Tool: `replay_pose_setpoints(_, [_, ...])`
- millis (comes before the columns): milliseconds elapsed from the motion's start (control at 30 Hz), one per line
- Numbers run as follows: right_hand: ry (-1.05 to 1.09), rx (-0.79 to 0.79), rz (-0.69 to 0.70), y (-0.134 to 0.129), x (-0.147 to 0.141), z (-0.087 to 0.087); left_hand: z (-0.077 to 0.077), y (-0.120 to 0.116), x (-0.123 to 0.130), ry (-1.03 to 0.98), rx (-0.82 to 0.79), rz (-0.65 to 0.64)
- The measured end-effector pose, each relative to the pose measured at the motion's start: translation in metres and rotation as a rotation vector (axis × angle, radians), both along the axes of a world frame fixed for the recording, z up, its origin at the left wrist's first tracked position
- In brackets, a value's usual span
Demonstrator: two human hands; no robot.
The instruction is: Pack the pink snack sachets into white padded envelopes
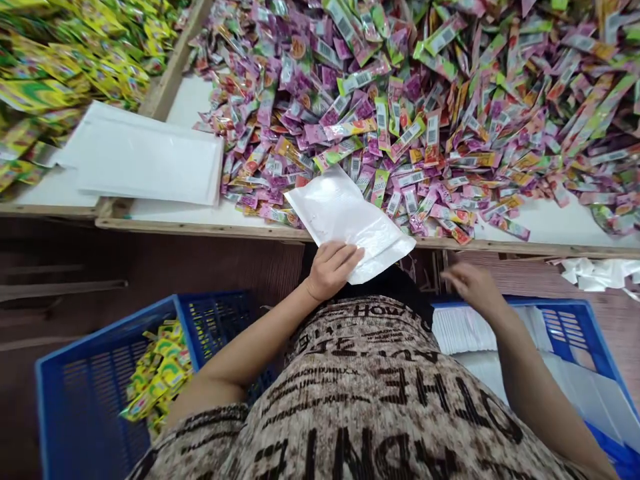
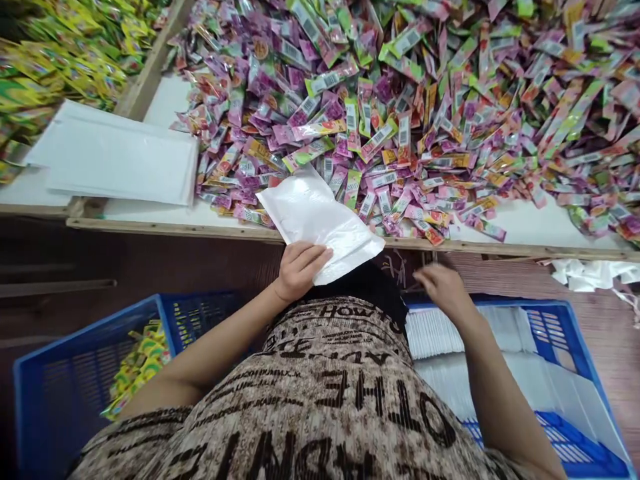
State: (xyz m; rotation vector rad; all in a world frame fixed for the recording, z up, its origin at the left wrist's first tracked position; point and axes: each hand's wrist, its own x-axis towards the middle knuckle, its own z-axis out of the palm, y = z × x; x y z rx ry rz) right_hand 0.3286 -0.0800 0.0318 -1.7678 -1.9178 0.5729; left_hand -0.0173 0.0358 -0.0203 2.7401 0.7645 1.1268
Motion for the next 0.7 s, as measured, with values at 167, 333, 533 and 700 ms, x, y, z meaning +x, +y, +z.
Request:
replay_pose_setpoints(167, [0.418,-0.129,0.437,0.107,-0.075,0.035,0.007,-0.019,-0.025,-0.06,-0.165,-0.078])
replay_pose_setpoints(333, [0.481,-0.417,0.757,0.149,-0.079,0.027,0.019,-0.028,-0.027,-0.394,-0.602,0.144])
replay_pose_setpoints(533, [0.469,-0.115,0.352,0.122,-0.097,0.004,0.027,-0.031,-0.017,-0.698,-0.803,0.449])
replay_pose_setpoints(700, [0.591,-0.084,-0.09,0.106,-0.127,-0.014,0.023,-0.023,-0.014,-0.687,-0.781,0.691])
